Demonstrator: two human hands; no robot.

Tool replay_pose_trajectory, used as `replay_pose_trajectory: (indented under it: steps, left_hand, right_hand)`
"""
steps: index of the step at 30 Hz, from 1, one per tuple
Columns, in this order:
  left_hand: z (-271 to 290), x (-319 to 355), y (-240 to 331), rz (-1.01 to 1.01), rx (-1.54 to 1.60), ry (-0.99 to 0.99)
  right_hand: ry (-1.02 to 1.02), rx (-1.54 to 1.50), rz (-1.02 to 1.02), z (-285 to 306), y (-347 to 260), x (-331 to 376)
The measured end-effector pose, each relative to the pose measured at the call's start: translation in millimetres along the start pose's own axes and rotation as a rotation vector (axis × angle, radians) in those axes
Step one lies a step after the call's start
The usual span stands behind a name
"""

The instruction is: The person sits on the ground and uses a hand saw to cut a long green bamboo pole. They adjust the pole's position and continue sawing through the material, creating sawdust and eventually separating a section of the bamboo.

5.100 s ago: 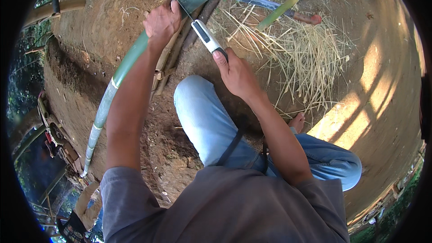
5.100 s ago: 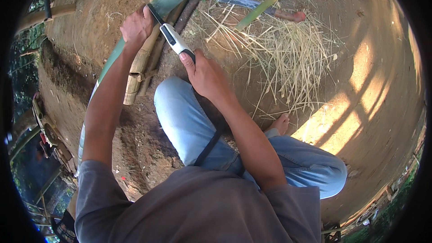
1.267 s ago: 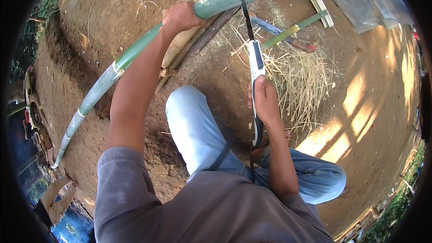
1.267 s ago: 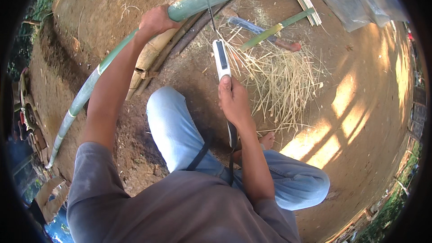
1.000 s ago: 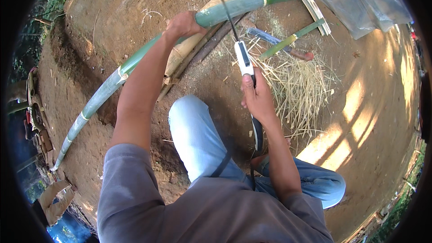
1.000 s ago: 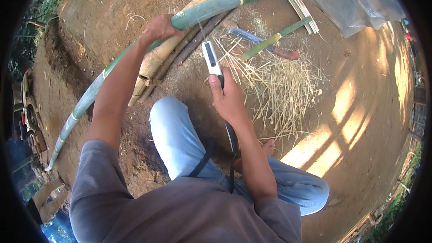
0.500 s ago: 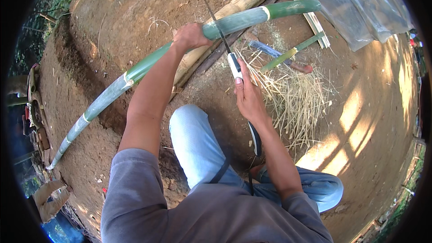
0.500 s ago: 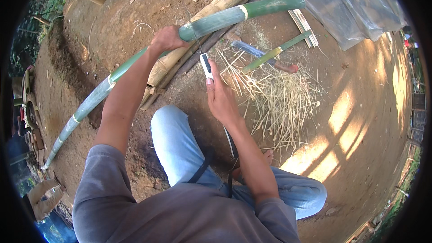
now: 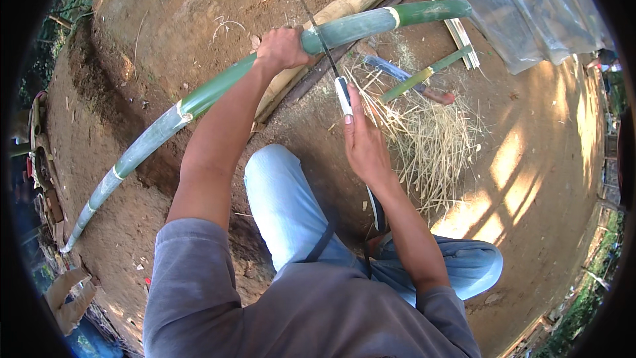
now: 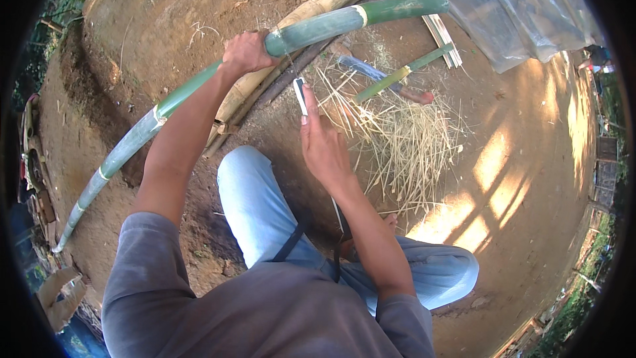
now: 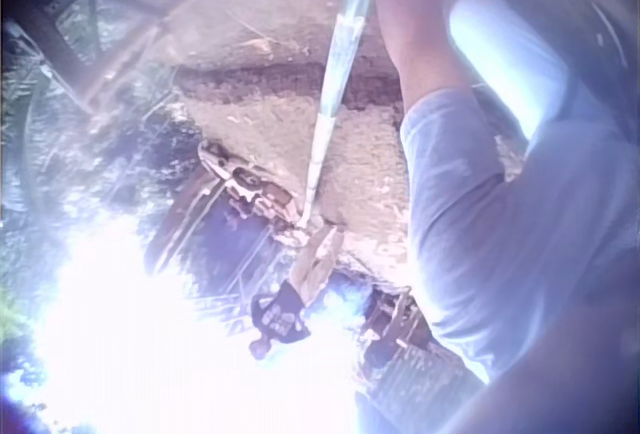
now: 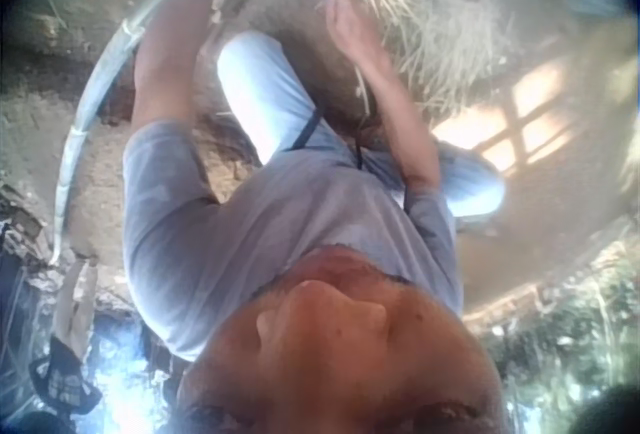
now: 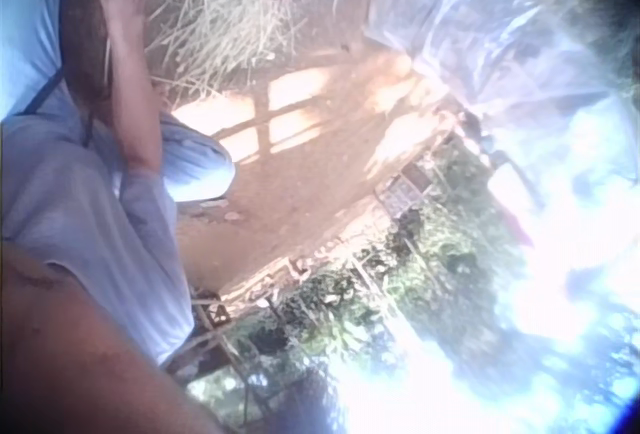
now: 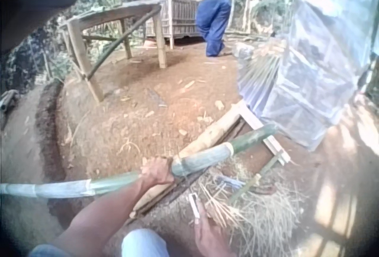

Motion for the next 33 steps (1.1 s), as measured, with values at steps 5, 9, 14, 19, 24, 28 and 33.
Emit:
replay_pose_trajectory:
  steps: [5,9,14,19,24,28,33]
  left_hand:
    - [1,4,7,-0.016,-0.031,0.021]
    - [-2,-1,7,-0.041,-0.079,0.03]
    - [-8,1,-6,-0.018,-0.048,0.024]
    - [-3,-3,23,-0.074,-0.078,0.037]
    - [-10,7,-9,0.011,-0.05,-0.036]
    - [-6,3,1,-0.012,-0.018,-0.029]
    - [-3,-3,9,-0.021,0.0,-0.018]
  right_hand:
    - [-0.051,0.057,-0.05,3,-3,-5]
    - [-0.121,0.126,-0.177,4,-2,7]
    - [-0.045,0.058,-0.101,-3,1,36]
    - [-0.066,0.048,-0.201,-11,14,-67]
    - [0.046,0.0,-0.034,-9,9,22]
    - [0.074,-0.042,-0.077,-17,24,20]
    - [-0.027,0.064,-0.15,-21,12,-75]
Point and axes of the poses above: each hand's wrist, its own x-axis away from the middle knuckle, its own z-axis out of the back of the hand, y = z × x, the point moved 10 cm from there along -x, towards the middle knuckle, and after that the axes turned 9 degrees about -x, right-handed, at the moved point
